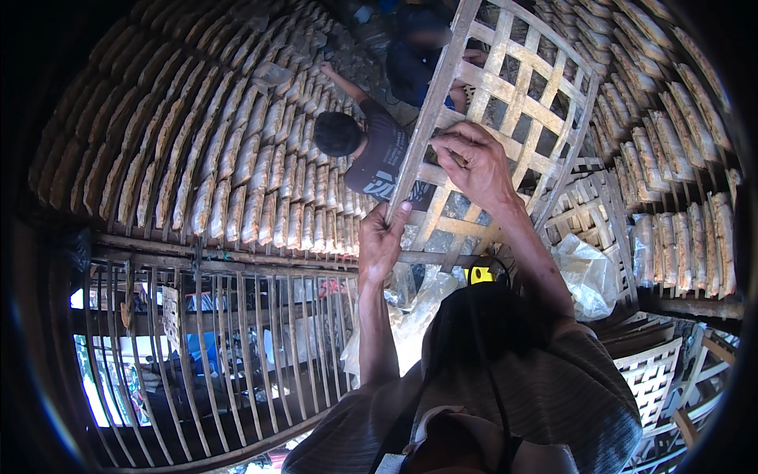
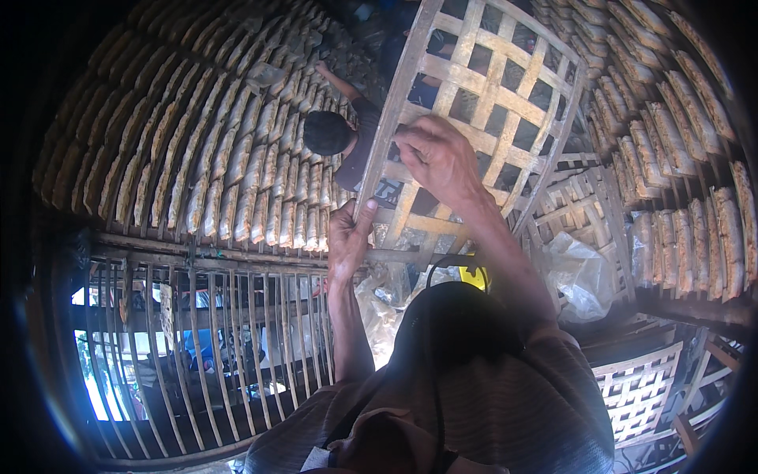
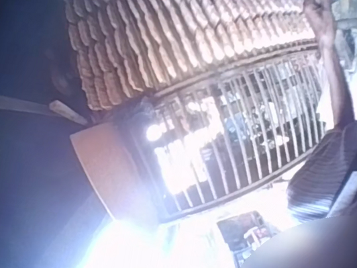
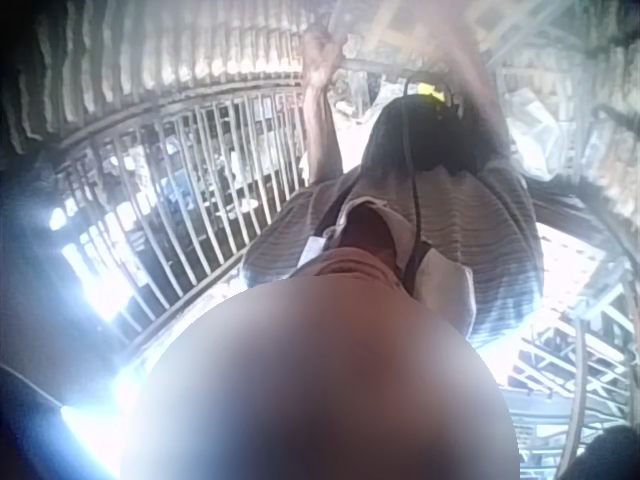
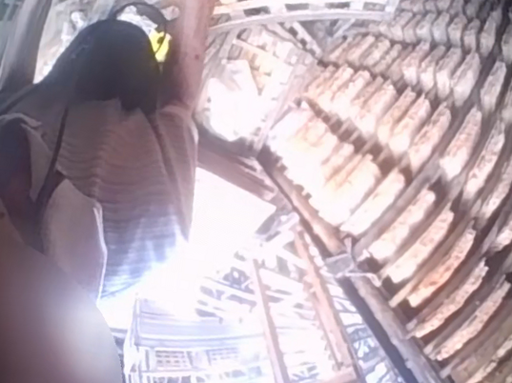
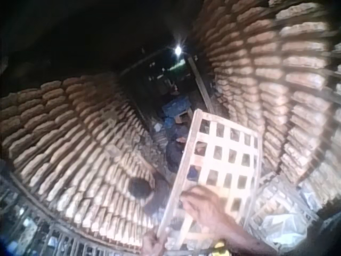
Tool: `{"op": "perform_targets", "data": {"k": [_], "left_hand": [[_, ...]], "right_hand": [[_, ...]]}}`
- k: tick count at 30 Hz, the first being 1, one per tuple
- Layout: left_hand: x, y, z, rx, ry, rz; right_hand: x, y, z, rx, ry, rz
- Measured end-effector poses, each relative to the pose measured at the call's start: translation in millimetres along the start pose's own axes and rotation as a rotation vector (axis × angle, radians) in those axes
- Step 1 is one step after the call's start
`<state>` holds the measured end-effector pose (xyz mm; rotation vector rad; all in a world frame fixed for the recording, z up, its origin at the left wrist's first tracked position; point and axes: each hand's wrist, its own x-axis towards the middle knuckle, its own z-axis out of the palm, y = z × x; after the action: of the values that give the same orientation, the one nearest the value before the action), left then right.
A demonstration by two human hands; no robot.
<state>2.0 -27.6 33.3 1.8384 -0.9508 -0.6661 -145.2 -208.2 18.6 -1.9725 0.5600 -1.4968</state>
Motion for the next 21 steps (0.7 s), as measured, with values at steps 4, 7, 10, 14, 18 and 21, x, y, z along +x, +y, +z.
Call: {"op": "perform_targets", "data": {"k": [4,7,10,14,18,21], "left_hand": [[0.0,-2.0,0.3,-0.011,-0.008,-0.006],[-0.5,-0.7,0.9,-0.006,-0.001,0.005],[0.2,-2.3,-0.4,-0.014,-0.014,-0.004],[-0.7,-1.3,3.3,-0.028,-0.003,0.016],[-1.8,3.6,3.7,-0.020,0.000,0.033],[-0.1,-0.5,-0.6,0.018,-0.028,-0.022]], "right_hand": [[2.6,-1.4,-1.6,0.099,-0.010,0.135],[2.1,-3.5,-4.9,-0.015,-0.009,-0.044],[0.5,3.4,-8.6,-0.022,-0.086,-0.098],[-1.2,0.4,-7.6,-0.032,-0.064,-0.027],[-1.8,1.4,-8.9,-0.035,-0.108,-0.108],[-3.8,1.7,-7.5,0.018,-0.088,-0.009]]}}
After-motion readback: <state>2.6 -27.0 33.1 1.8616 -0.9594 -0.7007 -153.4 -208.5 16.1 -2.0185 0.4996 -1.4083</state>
